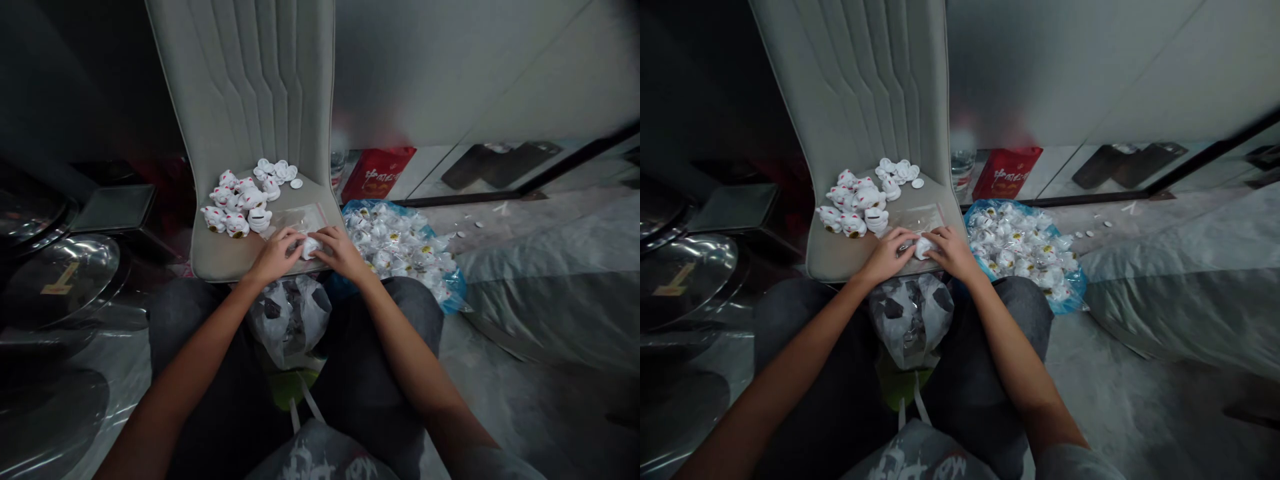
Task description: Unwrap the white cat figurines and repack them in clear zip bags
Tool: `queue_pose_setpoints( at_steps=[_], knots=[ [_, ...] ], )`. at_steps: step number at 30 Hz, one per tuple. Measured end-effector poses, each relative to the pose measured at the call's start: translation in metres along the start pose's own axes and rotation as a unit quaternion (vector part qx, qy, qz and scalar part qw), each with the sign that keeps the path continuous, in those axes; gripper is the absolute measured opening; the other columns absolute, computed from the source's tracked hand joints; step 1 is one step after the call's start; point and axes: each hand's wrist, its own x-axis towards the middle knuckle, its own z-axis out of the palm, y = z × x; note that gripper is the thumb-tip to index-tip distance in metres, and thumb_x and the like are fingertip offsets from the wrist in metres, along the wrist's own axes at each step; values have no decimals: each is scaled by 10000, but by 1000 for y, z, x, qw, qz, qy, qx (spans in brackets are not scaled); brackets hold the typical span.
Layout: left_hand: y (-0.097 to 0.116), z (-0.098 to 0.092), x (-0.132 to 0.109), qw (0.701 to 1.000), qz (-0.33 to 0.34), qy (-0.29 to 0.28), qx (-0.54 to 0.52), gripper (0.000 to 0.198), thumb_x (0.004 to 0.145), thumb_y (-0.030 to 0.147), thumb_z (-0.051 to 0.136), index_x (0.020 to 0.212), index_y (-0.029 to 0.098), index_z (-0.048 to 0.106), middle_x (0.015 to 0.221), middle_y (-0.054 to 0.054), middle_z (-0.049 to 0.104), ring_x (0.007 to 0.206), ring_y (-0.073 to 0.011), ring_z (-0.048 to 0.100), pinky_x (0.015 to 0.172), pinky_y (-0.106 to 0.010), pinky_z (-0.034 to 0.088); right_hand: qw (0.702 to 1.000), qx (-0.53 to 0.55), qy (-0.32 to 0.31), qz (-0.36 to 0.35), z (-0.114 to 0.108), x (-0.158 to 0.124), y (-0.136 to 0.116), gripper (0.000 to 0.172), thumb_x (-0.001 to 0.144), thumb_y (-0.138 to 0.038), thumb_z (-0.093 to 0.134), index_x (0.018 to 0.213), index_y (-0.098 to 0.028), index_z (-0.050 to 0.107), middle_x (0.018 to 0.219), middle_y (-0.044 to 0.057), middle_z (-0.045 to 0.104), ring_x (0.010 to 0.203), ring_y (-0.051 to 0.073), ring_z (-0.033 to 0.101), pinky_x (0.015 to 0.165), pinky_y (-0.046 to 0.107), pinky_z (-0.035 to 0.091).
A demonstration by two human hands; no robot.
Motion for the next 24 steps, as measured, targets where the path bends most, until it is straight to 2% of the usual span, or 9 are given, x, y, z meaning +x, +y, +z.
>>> queue_pose_setpoints(
  at_steps=[2, 4, 6, 8, 9, 12, 14, 19, 24],
  knots=[
    [0, -1, -1, 998, -21, 56, 8, 250, 926, 284, 566, 1146, 209, 656, 1189, -98, 596, 1184, -227, 564, 1093, -397, 413, 1000, 5, 24, 6, 0, 1, 0, 420, 937, -419, 590, 1315, -240, 625, 1123, 114, 636, 1036, 279, 564, 930, 469, 480],
    [-2, -1, -3, 985, -72, 159, 5, 284, 919, 298, 587, 1185, 204, 619, 1275, -123, 542, 1275, -241, 502, 1148, -414, 353, 998, 11, 59, 13, -1, 1, -1, 429, 936, -442, 591, 1315, -243, 622, 1146, 113, 633, 1059, 278, 570, 954, 471, 472],
    [-4, 4, -5, 953, -143, 262, -43, 366, 900, 294, 617, 1247, 194, 555, 1357, -148, 476, 1335, -245, 447, 1161, -409, 336, 995, 19, 97, 22, -2, 1, -3, 438, 929, -461, 601, 1309, -244, 625, 1160, 112, 630, 1076, 277, 575, 969, 467, 469],
    [-3, 11, -6, 916, -222, 295, -156, 438, 882, 301, 643, 1284, 202, 502, 1398, -150, 454, 1326, -236, 462, 1121, -389, 390, 991, 31, 122, 37, -1, 1, -6, 442, 918, -480, 613, 1298, -254, 630, 1158, 108, 629, 1077, 274, 580, 965, 456, 478],
    [-2, 16, -5, 897, -256, 276, -233, 437, 885, 320, 637, 1284, 214, 494, 1397, -139, 473, 1299, -229, 494, 1082, -379, 430, 990, 39, 127, 44, 0, 1, -8, 445, 913, -489, 618, 1294, -261, 631, 1157, 104, 628, 1076, 272, 583, 958, 449, 486],
    [4, 27, -2, 823, -314, 147, -450, 343, 929, 437, 550, 1210, 240, 552, 1282, -88, 609, 1143, -208, 615, 916, -348, 531, 990, 57, 123, 44, 5, 2, -16, 453, 915, -505, 607, 1300, -266, 617, 1159, 99, 623, 1080, 266, 584, 949, 432, 498],
    [7, 31, 1, 787, -319, 97, -519, 349, 910, 489, 559, 1149, 239, 603, 1182, -65, 674, 1051, -197, 653, 825, -311, 545, 993, 49, 107, 26, 8, 3, -19, 469, 931, -502, 581, 1325, -248, 592, 1174, 111, 615, 1103, 270, 575, 969, 435, 489],
    [5, 27, 3, 782, -335, 66, -521, 435, 724, 340, 789, 1123, 222, 663, 1075, -26, 720, 925, -157, 667, 744, -225, 516, 997, -62, 37, 16, 9, 3, -18, 670, 921, -514, 569, 1497, -212, 408, 1387, 180, 496, 1233, 353, 491, 1039, 546, 421],
    [1, 24, 1, 778, -351, 26, -519, 413, 737, 310, 798, 1115, 193, 682, 1073, -51, 726, 895, -155, 687, 789, -251, 540, 996, -91, 4, 0, 7, 1, -12, 625, 926, -435, 578, 1491, -216, 423, 1331, 176, 537, 1230, 356, 484, 1020, 538, 436]
  ],
)
